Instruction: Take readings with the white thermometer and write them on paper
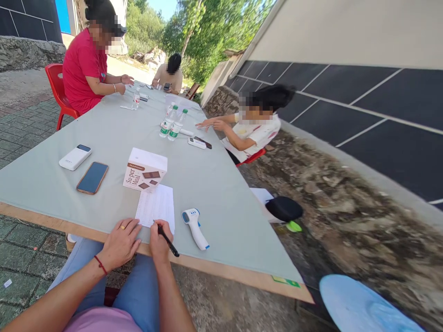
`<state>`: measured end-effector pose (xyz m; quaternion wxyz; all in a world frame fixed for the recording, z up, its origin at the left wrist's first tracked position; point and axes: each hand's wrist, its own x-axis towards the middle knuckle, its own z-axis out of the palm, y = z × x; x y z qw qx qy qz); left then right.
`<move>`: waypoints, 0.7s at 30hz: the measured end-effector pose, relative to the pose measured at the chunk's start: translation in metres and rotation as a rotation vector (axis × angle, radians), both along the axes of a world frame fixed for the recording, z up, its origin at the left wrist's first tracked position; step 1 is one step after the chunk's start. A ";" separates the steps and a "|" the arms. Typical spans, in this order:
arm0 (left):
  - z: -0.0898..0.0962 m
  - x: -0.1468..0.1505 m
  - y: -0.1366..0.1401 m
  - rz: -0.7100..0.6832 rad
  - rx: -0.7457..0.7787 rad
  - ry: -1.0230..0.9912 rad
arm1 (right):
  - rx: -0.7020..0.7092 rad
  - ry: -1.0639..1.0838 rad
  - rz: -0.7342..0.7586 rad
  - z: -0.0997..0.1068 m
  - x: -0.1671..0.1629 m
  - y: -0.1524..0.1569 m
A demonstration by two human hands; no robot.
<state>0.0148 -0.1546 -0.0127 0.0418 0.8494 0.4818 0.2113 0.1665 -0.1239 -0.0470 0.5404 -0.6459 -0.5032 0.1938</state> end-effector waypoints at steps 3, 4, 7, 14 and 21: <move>0.001 -0.001 0.000 0.000 -0.003 0.004 | 0.138 -0.132 -0.041 0.007 0.011 0.005; 0.001 -0.001 0.000 0.001 -0.003 0.004 | 0.149 -0.202 -0.004 0.010 0.017 0.010; 0.001 -0.002 0.001 0.006 0.005 -0.003 | 0.017 -0.412 0.111 0.012 0.037 0.032; 0.002 -0.008 0.000 -0.004 0.025 -0.001 | -0.330 -0.559 -0.052 -0.003 0.051 0.069; 0.002 -0.016 0.002 -0.036 0.060 -0.028 | -0.164 -0.511 -0.008 -0.019 0.052 0.054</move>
